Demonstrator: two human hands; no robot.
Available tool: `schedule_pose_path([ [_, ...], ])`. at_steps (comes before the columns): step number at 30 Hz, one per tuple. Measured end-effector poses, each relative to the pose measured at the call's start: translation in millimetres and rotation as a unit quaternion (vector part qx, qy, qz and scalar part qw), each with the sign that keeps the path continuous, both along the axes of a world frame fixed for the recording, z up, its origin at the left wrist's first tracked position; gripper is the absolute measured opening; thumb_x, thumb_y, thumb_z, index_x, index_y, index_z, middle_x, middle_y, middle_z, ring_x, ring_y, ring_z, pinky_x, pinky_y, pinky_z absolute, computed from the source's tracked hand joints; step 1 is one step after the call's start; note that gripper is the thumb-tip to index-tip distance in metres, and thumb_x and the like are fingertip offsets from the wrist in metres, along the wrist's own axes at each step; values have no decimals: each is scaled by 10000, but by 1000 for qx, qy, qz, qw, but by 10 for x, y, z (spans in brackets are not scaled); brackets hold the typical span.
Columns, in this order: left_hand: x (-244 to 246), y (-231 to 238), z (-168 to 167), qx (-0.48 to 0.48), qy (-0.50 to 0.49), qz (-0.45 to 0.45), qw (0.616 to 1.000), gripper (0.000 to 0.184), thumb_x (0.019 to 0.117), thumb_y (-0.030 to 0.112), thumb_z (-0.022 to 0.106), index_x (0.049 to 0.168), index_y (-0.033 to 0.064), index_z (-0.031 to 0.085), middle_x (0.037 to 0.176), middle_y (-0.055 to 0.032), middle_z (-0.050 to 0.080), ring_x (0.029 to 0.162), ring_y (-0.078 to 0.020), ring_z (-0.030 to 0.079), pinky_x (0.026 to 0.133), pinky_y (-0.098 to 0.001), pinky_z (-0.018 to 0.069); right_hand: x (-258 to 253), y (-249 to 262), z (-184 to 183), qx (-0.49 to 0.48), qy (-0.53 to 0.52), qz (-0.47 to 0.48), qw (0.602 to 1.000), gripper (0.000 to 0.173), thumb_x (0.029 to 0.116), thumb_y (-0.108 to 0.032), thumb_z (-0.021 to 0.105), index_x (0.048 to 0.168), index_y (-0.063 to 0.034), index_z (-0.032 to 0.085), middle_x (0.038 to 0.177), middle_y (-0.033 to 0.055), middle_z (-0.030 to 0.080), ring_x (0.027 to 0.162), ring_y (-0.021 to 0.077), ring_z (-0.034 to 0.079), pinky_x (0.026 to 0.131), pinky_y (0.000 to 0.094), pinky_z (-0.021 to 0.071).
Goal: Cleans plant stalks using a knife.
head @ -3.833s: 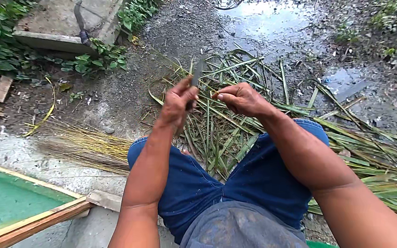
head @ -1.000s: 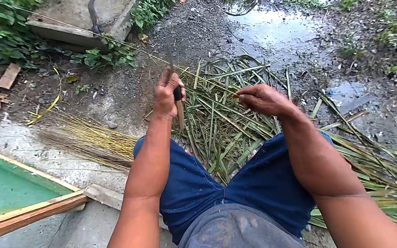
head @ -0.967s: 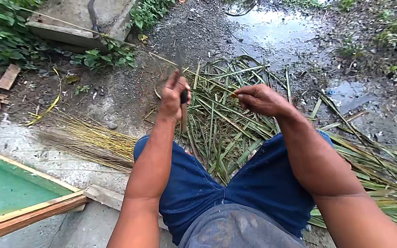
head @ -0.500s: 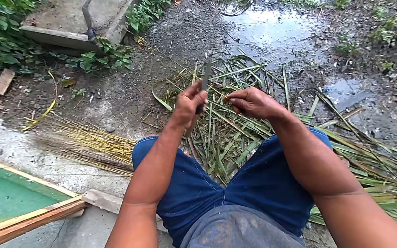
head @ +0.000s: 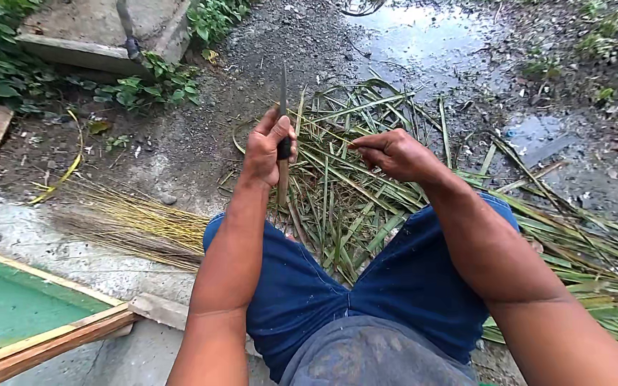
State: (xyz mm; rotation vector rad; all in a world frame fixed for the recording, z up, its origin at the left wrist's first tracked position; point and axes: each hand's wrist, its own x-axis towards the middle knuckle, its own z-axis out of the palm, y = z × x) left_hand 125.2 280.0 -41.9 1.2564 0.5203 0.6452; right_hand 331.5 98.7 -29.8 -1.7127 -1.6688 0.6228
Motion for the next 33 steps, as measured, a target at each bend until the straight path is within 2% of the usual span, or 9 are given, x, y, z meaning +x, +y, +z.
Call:
schedule_pose_path([
  [6, 45, -225, -72, -14, 29, -76, 997, 447, 1027, 133, 537, 1466, 83, 469, 793, 0, 629, 583, -80, 593, 506, -218, 527, -10, 24, -6, 11, -10, -9, 1000, 313, 1059, -148, 487, 1251, -89, 727, 765, 0, 685, 659, 74, 614, 689, 318, 535],
  [10, 0, -19, -19, -34, -12, 0, 999, 366, 1077, 177, 455, 1439, 135, 488, 756, 7, 615, 548, -88, 587, 478, -220, 524, -29, 18, 7, 2, -5, 10, 1000, 312, 1057, -129, 485, 1246, -89, 729, 738, -11, 661, 638, 69, 587, 666, 308, 518],
  [15, -39, -9, -37, -26, -19, 6, 999, 393, 1068, 166, 465, 1459, 122, 469, 766, 6, 617, 562, -91, 595, 487, -228, 530, 45, -12, 33, -25, 26, 35, 999, 312, 1077, -134, 461, 1239, -67, 718, 747, -8, 670, 633, 63, 592, 667, 300, 528],
  [19, -74, 76, 16, -18, -31, 38, 999, 378, 1085, 193, 443, 1461, 158, 461, 759, 24, 609, 552, -86, 594, 475, -226, 535, 46, -39, 29, -24, 40, 42, 998, 302, 1076, -130, 469, 1224, -72, 726, 719, -23, 657, 599, 46, 568, 619, 271, 513],
  [23, -77, 84, -49, -7, -18, 30, 999, 389, 1074, 175, 453, 1461, 130, 454, 773, 19, 607, 572, -84, 588, 497, -228, 529, 104, -54, 24, -21, 47, 63, 997, 310, 1071, -128, 458, 1205, -77, 732, 693, -42, 639, 574, 26, 548, 587, 245, 500],
  [27, -206, 432, 71, -10, -62, 121, 991, 347, 1114, 276, 409, 1452, 216, 461, 748, 26, 598, 562, -102, 598, 477, -246, 535, 161, -95, 17, -29, 48, 71, 996, 315, 1070, -119, 448, 1207, -67, 728, 705, -34, 655, 582, 36, 564, 604, 255, 516],
  [30, -241, 367, 49, 2, -73, 120, 990, 344, 1110, 253, 405, 1447, 214, 459, 744, 26, 591, 568, -106, 601, 481, -247, 538, 196, -76, -8, -91, 74, 56, 992, 305, 1090, -130, 451, 1252, -67, 702, 733, -2, 680, 508, 59, 533, 496, 259, 480],
  [33, -189, 229, 9, 6, -82, 105, 991, 364, 1102, 223, 417, 1465, 199, 438, 760, 33, 599, 572, -97, 600, 488, -235, 537, 149, -9, -22, -111, 94, 42, 989, 329, 1092, -166, 449, 1324, -56, 654, 773, 25, 676, 516, 84, 549, 502, 283, 502],
])
